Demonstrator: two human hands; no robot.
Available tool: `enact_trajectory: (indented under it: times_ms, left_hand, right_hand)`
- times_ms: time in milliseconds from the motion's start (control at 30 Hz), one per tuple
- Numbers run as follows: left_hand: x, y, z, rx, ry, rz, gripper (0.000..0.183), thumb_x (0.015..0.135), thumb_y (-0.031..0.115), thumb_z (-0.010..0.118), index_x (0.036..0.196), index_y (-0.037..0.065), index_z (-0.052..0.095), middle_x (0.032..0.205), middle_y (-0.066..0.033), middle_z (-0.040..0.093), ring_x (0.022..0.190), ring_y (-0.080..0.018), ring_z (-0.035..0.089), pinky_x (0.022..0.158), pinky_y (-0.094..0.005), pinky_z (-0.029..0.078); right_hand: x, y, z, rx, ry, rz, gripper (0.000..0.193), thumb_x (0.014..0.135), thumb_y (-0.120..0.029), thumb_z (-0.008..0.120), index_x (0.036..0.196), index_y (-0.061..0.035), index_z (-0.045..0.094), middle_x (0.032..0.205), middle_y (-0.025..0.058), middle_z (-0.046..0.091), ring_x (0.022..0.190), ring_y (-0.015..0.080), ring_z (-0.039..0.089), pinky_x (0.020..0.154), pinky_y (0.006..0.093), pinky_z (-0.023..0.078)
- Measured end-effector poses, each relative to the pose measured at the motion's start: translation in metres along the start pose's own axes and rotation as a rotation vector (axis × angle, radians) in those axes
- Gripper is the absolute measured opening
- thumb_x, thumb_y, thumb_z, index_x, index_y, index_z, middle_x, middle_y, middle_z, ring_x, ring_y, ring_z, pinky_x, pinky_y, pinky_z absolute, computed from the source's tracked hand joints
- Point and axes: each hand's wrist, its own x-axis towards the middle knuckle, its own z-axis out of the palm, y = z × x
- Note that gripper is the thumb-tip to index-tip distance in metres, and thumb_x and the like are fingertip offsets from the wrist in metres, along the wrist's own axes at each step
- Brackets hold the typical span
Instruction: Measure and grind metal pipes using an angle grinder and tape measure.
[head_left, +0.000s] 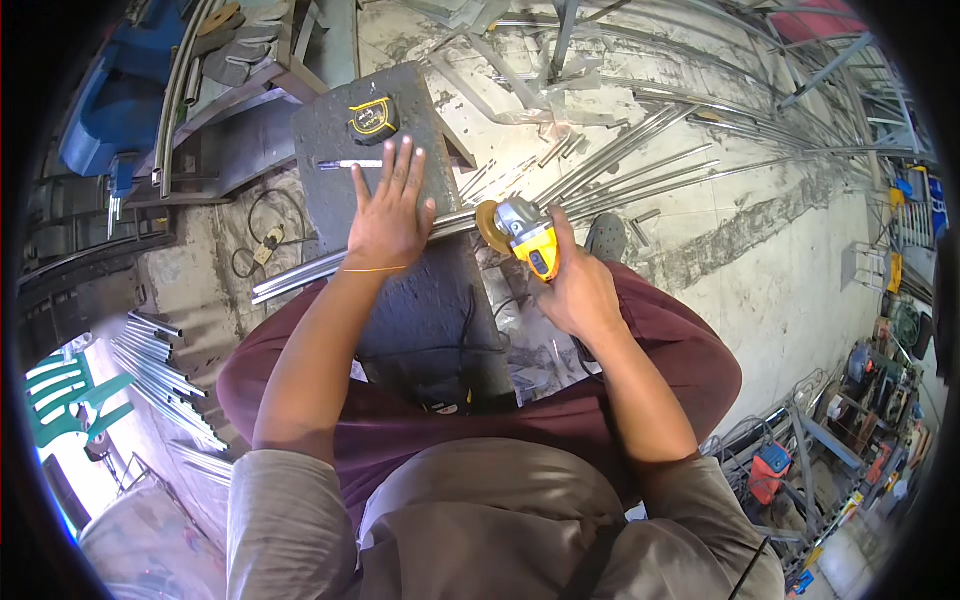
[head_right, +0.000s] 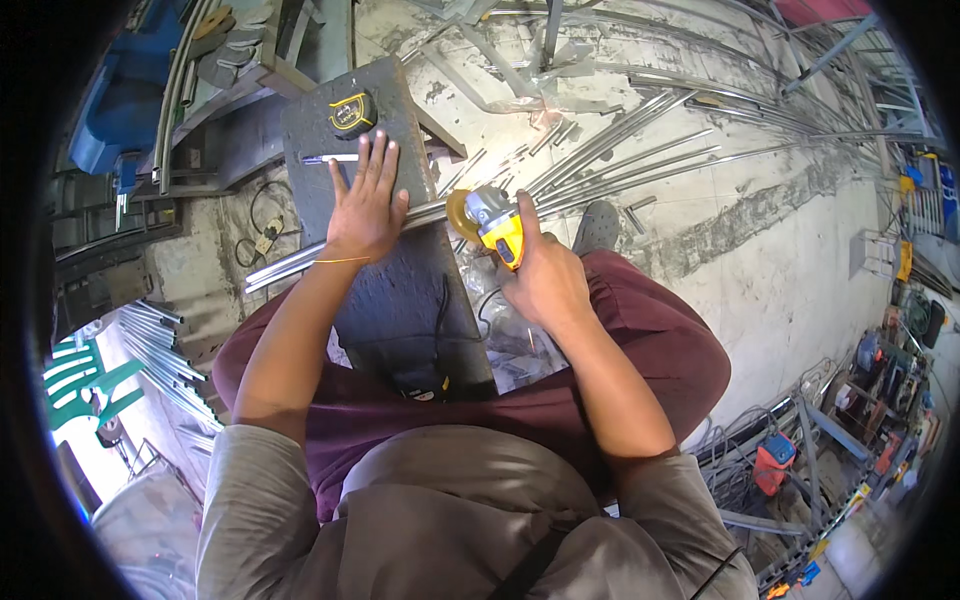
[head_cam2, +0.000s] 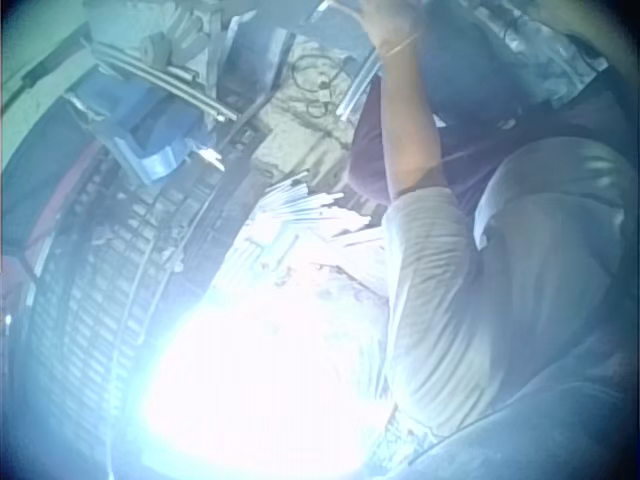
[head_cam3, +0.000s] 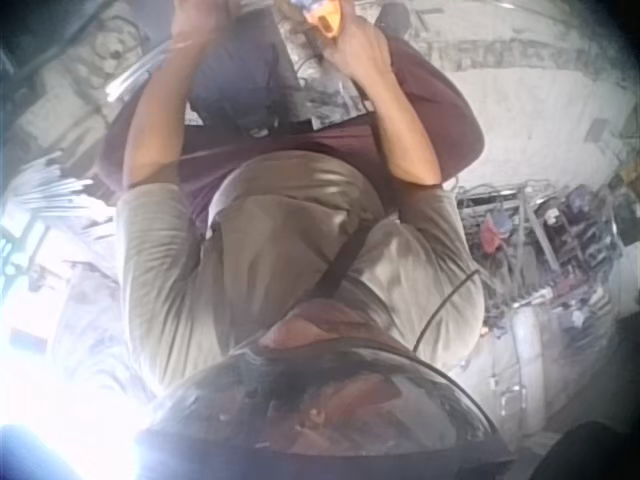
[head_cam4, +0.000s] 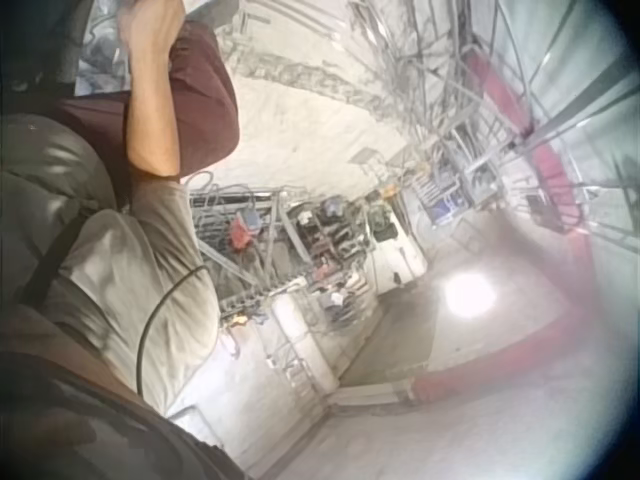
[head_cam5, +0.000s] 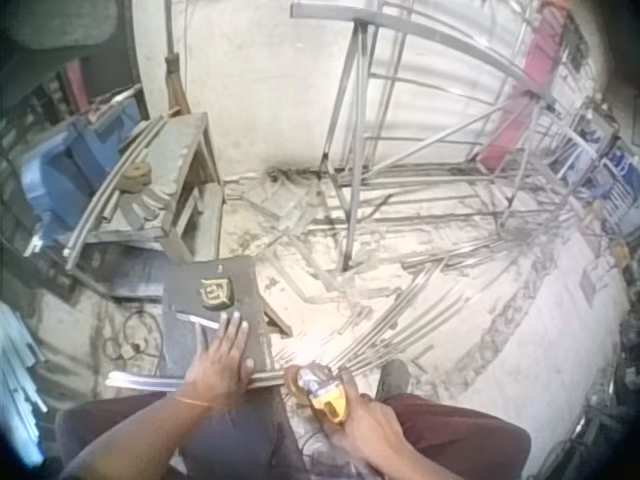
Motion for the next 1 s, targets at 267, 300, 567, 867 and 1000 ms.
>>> enact_trajectory:
  times_ms: [267,300,567,867,1000]
  left_hand:
    - [-0.001,0.001,0.002,0.057,0.02,-0.014,0.074,0.107,0.037,0.044,0.169,0.007,0.017,0.179,-0.0116,0.006,0.165,-0.0304,0.0,0.127,-0.0699,0.002]
    - [-0.005,0.004,0.006,0.038,0.026,-0.007,0.074,0.107,0.037,0.043,0.169,0.008,0.016,0.179,-0.0115,0.005,0.165,-0.0303,0.0,0.127,-0.0697,0.002]
    - [-0.041,0.06,0.018,-0.136,0.084,0.081,0.069,0.109,0.04,0.034,0.169,0.007,0.02,0.178,-0.0134,0.007,0.165,-0.0334,-0.002,0.125,-0.0735,-0.001]
    - [-0.088,0.042,-0.019,-0.355,0.107,0.043,0.057,0.103,0.025,0.053,0.155,0.003,0.041,0.161,-0.0162,0.039,0.155,-0.034,0.029,0.125,-0.0662,0.018]
    - [-0.137,-0.027,-0.02,-0.201,-0.075,-0.124,0.041,0.097,0.02,0.067,0.134,0.006,0.059,0.133,-0.0117,0.058,0.133,-0.0325,0.052,0.113,-0.0583,0.037]
  right_hand:
    - [0.002,0.03,-0.02,0.23,0.035,0.098,0.098,0.08,-0.019,0.078,0.161,0.0019,0.028,0.11,0.0335,0.071,0.104,0.047,0.071,0.09,0.0506,0.057]
    - [0.0,0.036,-0.02,0.329,0.141,0.095,0.096,0.079,-0.019,0.078,0.16,0.0027,0.031,0.114,0.034,0.071,0.109,0.047,0.07,0.094,0.0482,0.057]
    - [-0.036,0.05,-0.051,1.431,0.132,0.267,0.053,0.093,-0.03,0.054,0.136,0.0005,0.054,0.108,0.018,0.07,0.083,0.031,0.073,0.065,0.0446,0.065]
    - [-0.127,0.053,-0.101,1.614,0.039,-0.125,0.063,0.096,-0.045,0.052,0.139,0.0018,0.048,0.105,0.0227,0.064,0.07,0.0317,0.066,0.064,0.0433,0.057]
    - [-0.155,0.081,-0.096,1.715,-0.026,-0.231,0.065,0.093,-0.046,0.057,0.137,0.0008,0.048,0.104,0.0205,0.06,0.071,0.0305,0.063,0.065,0.0433,0.056]
